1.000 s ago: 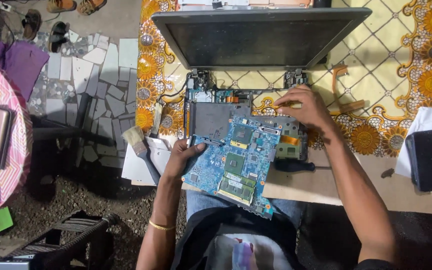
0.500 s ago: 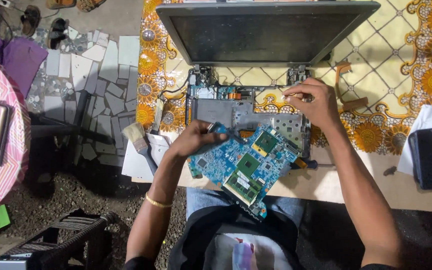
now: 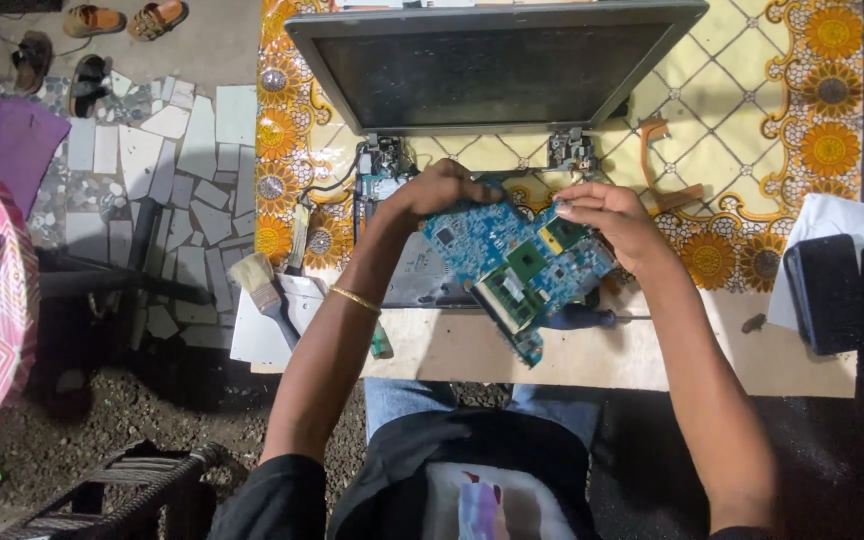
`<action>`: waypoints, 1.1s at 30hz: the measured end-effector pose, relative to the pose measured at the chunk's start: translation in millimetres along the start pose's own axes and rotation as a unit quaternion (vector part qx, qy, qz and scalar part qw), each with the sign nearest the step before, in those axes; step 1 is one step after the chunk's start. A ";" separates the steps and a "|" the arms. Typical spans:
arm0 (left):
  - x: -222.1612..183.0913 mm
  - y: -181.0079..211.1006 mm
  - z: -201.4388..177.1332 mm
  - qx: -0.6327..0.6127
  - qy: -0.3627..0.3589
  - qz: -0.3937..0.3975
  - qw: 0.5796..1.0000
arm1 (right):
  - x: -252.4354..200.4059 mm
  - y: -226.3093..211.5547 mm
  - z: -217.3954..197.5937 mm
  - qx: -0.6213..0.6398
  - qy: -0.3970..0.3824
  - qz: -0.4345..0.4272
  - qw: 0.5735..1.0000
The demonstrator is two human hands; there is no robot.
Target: A person uses a paintbrush to clean dust off a laptop motherboard while holding it over a laptop chassis.
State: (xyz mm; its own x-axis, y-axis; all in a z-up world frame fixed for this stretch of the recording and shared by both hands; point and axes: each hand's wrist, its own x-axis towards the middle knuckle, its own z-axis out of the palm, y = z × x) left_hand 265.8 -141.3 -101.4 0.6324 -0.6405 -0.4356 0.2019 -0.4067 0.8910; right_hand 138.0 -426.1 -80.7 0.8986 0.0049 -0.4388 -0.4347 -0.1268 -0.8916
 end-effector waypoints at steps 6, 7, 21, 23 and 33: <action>-34.5 -6.8 22.7 -0.310 0.127 -0.087 0.938 | 8.8 24.5 -13.5 0.081 0.043 -0.011 0.996; -53.0 -6.2 28.4 -0.430 0.132 -0.023 0.893 | 11.4 29.1 -15.2 0.102 0.065 -0.006 0.993; -100.1 -35.2 105.1 -0.385 0.359 0.040 0.850 | 20.7 23.9 8.8 0.162 0.134 0.036 0.977; -93.8 -50.3 98.3 -0.400 0.373 0.047 0.836 | 20.7 18.0 6.9 0.174 0.123 0.025 0.977; -74.0 -77.1 84.5 -0.384 0.322 0.040 0.865 | 15.7 20.0 -8.9 0.134 0.081 -0.004 0.988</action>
State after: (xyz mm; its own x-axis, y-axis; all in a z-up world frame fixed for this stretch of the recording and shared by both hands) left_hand 140.2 -117.7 -148.7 0.9028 -0.0516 -0.4269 0.4186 0.3328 0.8450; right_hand 143.9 -437.5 -104.5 0.8905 -0.1563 -0.4272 -0.4081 0.1402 -0.9021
